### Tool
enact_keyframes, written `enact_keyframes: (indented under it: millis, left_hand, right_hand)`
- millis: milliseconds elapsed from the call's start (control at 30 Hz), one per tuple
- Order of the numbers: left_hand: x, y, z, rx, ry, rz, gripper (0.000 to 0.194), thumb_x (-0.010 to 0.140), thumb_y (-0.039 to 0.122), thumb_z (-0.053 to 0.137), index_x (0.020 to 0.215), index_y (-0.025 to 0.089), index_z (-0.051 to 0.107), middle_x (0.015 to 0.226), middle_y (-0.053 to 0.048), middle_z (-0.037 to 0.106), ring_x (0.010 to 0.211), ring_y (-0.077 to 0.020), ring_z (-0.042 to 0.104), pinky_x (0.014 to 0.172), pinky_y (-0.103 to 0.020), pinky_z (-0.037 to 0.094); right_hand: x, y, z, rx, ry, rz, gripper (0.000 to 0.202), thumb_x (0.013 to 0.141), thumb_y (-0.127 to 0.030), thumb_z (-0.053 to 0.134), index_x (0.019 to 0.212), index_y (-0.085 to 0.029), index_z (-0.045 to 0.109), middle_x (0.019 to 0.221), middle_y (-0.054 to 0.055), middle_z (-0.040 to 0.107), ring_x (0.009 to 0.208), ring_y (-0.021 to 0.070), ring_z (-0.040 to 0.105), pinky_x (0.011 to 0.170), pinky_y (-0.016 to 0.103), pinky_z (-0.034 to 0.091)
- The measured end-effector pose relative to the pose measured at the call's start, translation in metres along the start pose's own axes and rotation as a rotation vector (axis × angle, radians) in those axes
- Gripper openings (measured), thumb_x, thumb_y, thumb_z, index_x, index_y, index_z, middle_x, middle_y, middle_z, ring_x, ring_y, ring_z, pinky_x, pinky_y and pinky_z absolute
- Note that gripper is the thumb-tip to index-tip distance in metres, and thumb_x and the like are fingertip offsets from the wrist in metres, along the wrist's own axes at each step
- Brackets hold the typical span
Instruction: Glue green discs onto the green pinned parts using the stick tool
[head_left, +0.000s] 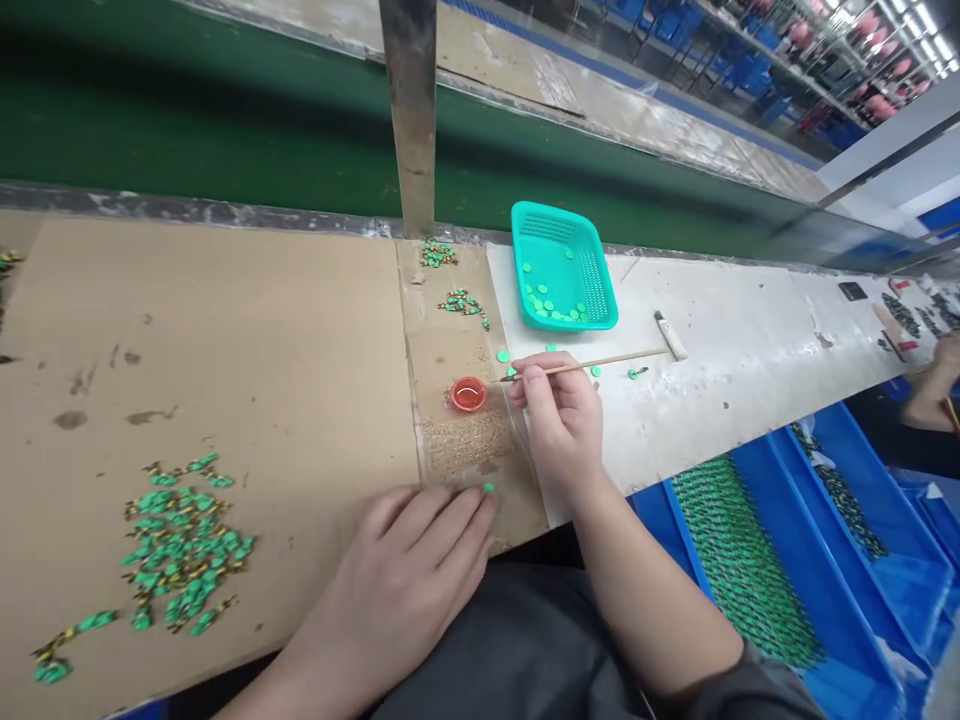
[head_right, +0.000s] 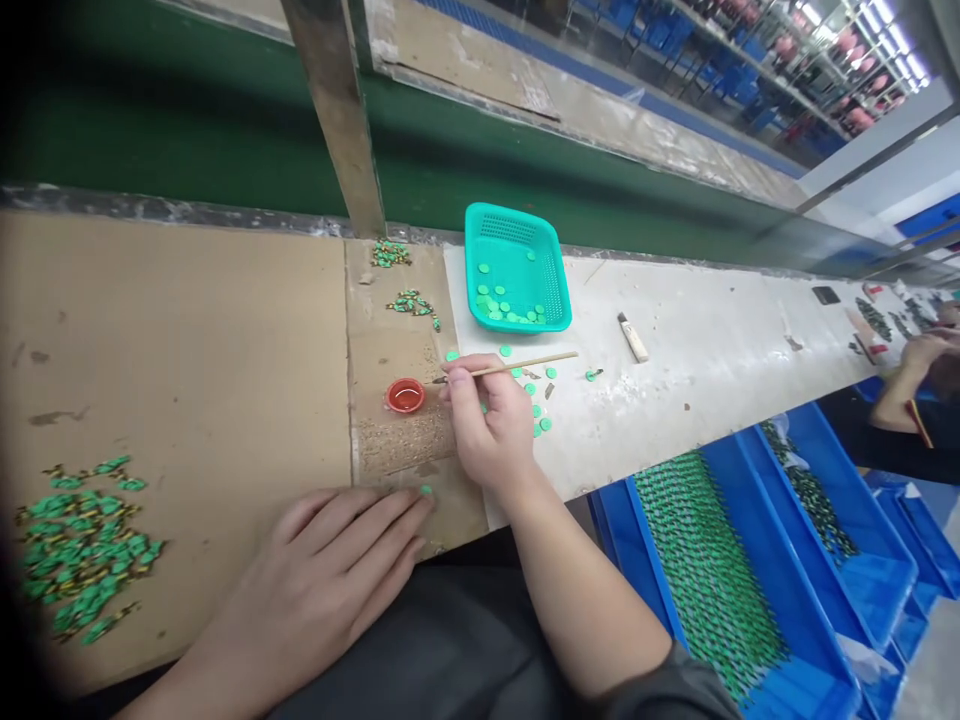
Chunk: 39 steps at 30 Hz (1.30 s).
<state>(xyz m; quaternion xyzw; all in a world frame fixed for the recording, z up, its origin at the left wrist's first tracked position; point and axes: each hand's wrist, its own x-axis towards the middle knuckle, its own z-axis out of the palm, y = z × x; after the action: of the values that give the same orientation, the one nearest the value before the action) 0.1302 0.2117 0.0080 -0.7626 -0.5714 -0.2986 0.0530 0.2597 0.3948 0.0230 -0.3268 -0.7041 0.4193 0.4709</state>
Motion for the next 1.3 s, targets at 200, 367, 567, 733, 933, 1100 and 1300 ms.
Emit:
enact_keyframes:
  millis: [200,367,567,733,933,1100,1300]
  left_hand:
    - [-0.001,-0.002,-0.001,-0.010,-0.008,0.009,0.029,0.117,0.020,0.055,0.128,0.012,0.082,0.118,-0.008,0.085,0.106,-0.0257,0.070,0.098,-0.046,0.047]
    - [-0.007,-0.003,0.000,-0.009,-0.016,-0.004,0.029,0.117,0.022,0.056,0.128,0.012,0.082,0.125,-0.008,0.086,0.110,-0.0280,0.069,0.095,-0.048,0.046]
    - [-0.007,-0.002,0.001,0.032,-0.058,0.004,0.032,0.116,0.020,0.056,0.134,0.010,0.081,0.132,-0.011,0.085,0.111,-0.0288,0.068,0.096,-0.049,0.046]
    - [-0.008,-0.001,0.002,0.034,-0.075,-0.002,0.032,0.115,0.022,0.059,0.136,0.008,0.079,0.132,-0.012,0.083,0.111,-0.0293,0.066,0.097,-0.049,0.046]
    - [-0.012,-0.001,0.001,0.024,-0.110,0.006,0.035,0.112,0.021,0.063,0.141,0.007,0.077,0.134,-0.012,0.081,0.113,-0.0302,0.064,0.097,-0.050,0.046]
    - [-0.014,0.000,0.003,0.024,-0.128,0.000,0.038,0.111,0.023,0.064,0.145,0.010,0.076,0.138,-0.013,0.080,0.113,-0.0298,0.065,0.097,-0.049,0.047]
    - [-0.013,0.001,0.002,0.036,-0.121,-0.004,0.039,0.109,0.025,0.066,0.143,0.011,0.077,0.134,-0.013,0.081,0.110,-0.0291,0.066,0.094,-0.049,0.051]
  right_hand:
    - [0.001,0.002,0.004,-0.006,0.021,-0.049,0.014,0.114,-0.027,0.065,0.106,-0.026,0.076,0.101,0.002,0.078,0.077,0.0136,0.077,0.073,0.030,0.066]
    - [0.000,0.003,0.003,-0.038,-0.009,-0.081,0.009,0.116,-0.032,0.067,0.110,-0.027,0.072,0.096,-0.001,0.076,0.076,0.0136,0.076,0.070,0.029,0.064]
    - [0.000,0.001,0.004,-0.257,-0.111,-0.205,0.024,0.116,-0.040,0.068,0.095,-0.028,0.067,0.080,-0.001,0.070,0.069,0.0161,0.066,0.065,0.033,0.053]
    - [0.003,-0.001,0.010,-0.337,-0.180,-0.310,0.031,0.116,-0.031,0.068,0.087,-0.027,0.060,0.072,-0.005,0.060,0.062,0.0131,0.055,0.062,0.030,0.043]
    - [0.006,0.001,0.016,-0.396,-0.229,-0.299,0.033,0.117,-0.029,0.067,0.085,-0.026,0.058,0.075,-0.005,0.064,0.062,0.0124,0.052,0.064,0.030,0.043]
    - [0.006,0.003,0.016,-0.433,-0.236,-0.255,0.037,0.117,-0.035,0.065,0.082,-0.026,0.055,0.073,-0.004,0.062,0.061,0.0132,0.050,0.065,0.030,0.045]
    - [0.004,0.005,0.017,-0.440,-0.226,-0.270,0.037,0.117,-0.034,0.066,0.082,-0.026,0.055,0.073,-0.004,0.061,0.062,0.0131,0.050,0.064,0.031,0.043]
